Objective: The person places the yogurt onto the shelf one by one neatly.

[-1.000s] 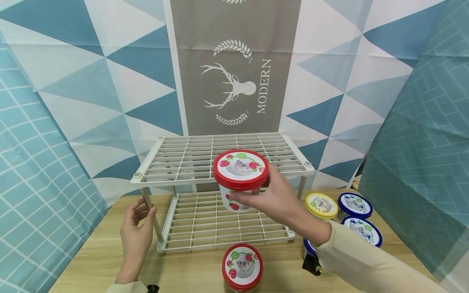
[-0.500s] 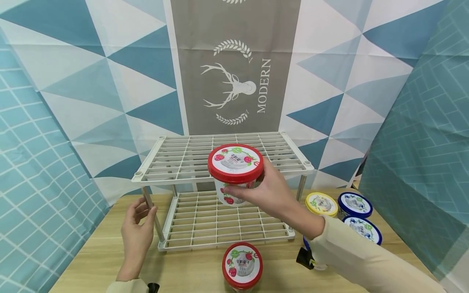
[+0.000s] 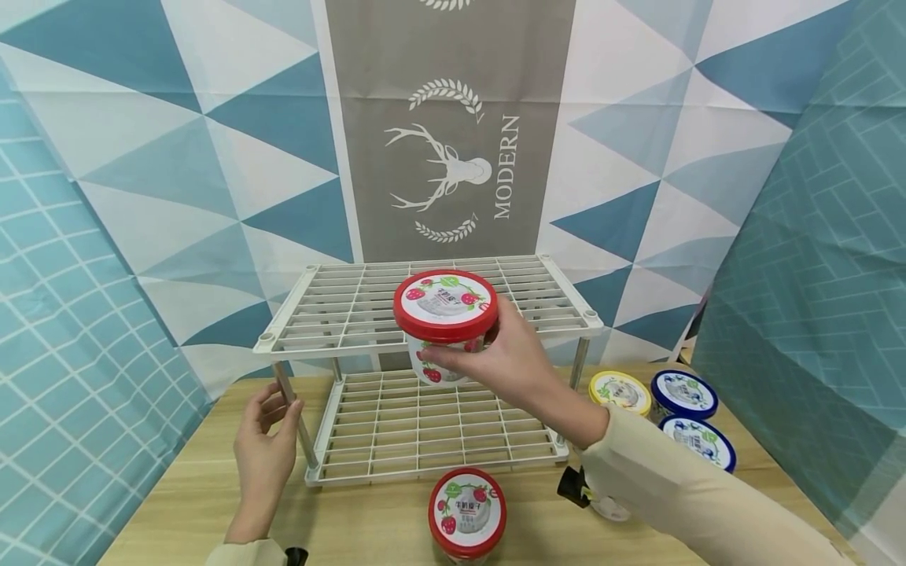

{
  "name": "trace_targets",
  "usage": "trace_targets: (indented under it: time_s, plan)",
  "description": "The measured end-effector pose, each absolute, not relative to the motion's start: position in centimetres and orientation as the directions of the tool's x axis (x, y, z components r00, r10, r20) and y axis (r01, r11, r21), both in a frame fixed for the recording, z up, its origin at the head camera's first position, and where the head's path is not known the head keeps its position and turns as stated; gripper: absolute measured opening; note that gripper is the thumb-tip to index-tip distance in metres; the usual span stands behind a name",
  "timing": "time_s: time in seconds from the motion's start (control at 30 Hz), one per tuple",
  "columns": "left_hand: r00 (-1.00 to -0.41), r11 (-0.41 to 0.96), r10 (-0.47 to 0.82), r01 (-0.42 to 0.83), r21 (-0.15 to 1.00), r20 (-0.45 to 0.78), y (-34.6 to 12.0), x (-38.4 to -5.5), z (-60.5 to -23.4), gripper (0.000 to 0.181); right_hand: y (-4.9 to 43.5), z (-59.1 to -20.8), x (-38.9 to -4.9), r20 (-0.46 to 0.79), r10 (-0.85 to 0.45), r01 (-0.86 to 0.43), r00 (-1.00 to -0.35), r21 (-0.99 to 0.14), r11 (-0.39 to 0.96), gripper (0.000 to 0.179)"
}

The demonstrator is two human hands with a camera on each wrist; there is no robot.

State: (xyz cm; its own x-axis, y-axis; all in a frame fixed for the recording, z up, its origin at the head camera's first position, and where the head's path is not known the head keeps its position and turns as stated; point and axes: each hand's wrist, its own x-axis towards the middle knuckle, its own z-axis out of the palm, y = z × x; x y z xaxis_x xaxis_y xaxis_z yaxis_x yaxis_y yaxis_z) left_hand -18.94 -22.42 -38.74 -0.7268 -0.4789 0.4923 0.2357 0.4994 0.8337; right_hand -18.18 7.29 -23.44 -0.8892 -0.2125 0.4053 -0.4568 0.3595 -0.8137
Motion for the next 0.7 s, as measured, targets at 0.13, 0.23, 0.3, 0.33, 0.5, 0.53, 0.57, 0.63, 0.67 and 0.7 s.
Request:
trace_targets:
  time_s: [0.13, 0.23, 0.3, 0.33, 0.5, 0.53, 0.57, 0.63, 0.67, 0.7]
  plan:
    - [-0.728, 0.500, -0.478, 0.234, 0.834, 0.492, -22.5, -19.0, -38.9, 0.039, 7.0, -23.4, -18.3, 0.401, -0.212, -0.453, -0.891, -0.815, 0.360, 0.082]
    - [-0.727, 0.501, -0.480, 0.233, 0.834, 0.491, -22.6, -19.1, -39.0, 0.039, 6.7, -23.3, -18.5, 0.401, -0.214, -0.454, -0.891, -0.813, 0.364, 0.082]
    - [-0.727, 0.500, -0.481, 0.233, 0.834, 0.491, -22.6, -19.1, -39.0, 0.039, 6.6, -23.1, -18.5, 0.404, -0.211, -0.456, -0.890, -0.809, 0.371, 0.081]
    - [-0.726, 0.500, -0.481, 0.233, 0.834, 0.491, -22.6, -19.1, -39.0, 0.039, 6.6, -23.0, -18.5, 0.410, -0.213, -0.461, -0.887, -0.807, 0.369, 0.080]
    - [-0.720, 0.504, -0.482, 0.238, 0.830, 0.499, -22.6, -19.2, -38.9, 0.039, 6.3, -22.6, -18.6, 0.425, -0.213, -0.474, -0.880, -0.810, 0.345, 0.080]
    - [-0.718, 0.505, -0.482, 0.240, 0.829, 0.501, -22.6, -19.2, -38.9, 0.039, 6.2, -22.5, -18.7, 0.425, -0.214, -0.474, -0.880, -0.813, 0.338, 0.080]
    - [-0.717, 0.505, -0.482, 0.241, 0.828, 0.503, -22.6, -19.2, -39.0, 0.039, 6.1, -22.5, -18.7, 0.421, -0.212, -0.470, -0.882, -0.816, 0.337, 0.081]
    - [-0.716, 0.504, -0.481, 0.246, 0.828, 0.506, -22.6, -19.2, -39.0, 0.039, 6.0, -22.4, -18.8, 0.420, -0.215, -0.471, -0.882, -0.817, 0.332, 0.081]
    - [-0.716, 0.503, -0.481, 0.247, 0.828, 0.506, -22.6, -19.1, -39.0, 0.039, 6.0, -22.4, -18.8, 0.418, -0.218, -0.470, -0.882, -0.819, 0.331, 0.081]
    - [-0.716, 0.501, -0.482, 0.249, 0.829, 0.506, -22.6, -19.1, -39.0, 0.039, 5.9, -22.4, -18.8, 0.417, -0.217, -0.468, -0.883, -0.818, 0.335, 0.080]
